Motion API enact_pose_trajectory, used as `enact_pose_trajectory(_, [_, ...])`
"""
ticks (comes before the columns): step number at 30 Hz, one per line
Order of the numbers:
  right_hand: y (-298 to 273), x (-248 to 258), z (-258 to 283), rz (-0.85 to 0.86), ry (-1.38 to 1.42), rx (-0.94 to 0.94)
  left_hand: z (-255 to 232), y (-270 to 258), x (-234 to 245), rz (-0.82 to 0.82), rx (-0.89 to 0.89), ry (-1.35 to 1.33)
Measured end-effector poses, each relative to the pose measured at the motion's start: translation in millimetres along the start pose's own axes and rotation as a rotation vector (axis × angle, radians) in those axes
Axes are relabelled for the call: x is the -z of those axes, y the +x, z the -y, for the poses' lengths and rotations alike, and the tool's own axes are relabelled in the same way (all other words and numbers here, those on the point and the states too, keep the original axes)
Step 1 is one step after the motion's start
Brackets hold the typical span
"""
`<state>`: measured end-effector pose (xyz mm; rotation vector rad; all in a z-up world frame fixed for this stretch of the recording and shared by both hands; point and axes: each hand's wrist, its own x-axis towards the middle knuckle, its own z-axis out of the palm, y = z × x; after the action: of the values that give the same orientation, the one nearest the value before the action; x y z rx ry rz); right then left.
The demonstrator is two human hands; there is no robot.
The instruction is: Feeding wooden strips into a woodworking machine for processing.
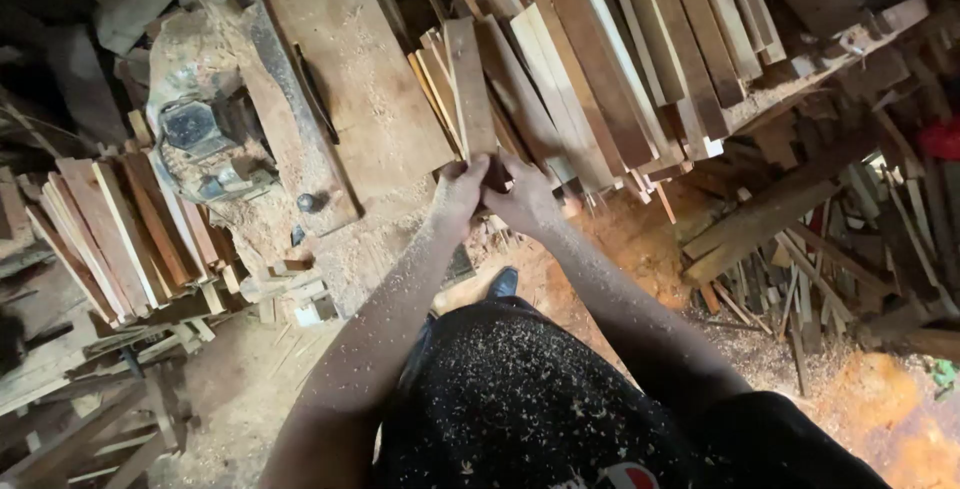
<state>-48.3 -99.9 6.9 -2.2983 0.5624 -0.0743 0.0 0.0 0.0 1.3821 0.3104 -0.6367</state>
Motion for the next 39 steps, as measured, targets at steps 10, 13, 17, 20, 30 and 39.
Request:
enact_pose_trajectory(10, [-9,20,-12,-0.039,0.547,0.172,13,12,-9,0.102,-0.02,-0.185])
enact_pose_trajectory(13, [-15,26,0,-0.067,0.548,0.192,12,7,-8,0.127,-0.054,-0.17])
enact_pose_trajectory(17, [-20,12,-8,-0.051,0.476,0.207,38,25,-2,0.136,-0.078,-0.135])
enact_pose_trajectory(20, [-10,11,-23,-0.033,0.379,0.263,34,25,-7,0.136,-0.12,-0.136])
enact_pose_trajectory(30, [-31,43,-13,-0.084,0.313,0.315,34,23,-40,0.101,-0.122,-0.031])
enact_pose_trajectory(39, [50,47,-119,0.183,-0.037,-0.002,36,48,-112,-0.221,-0.396,1.038])
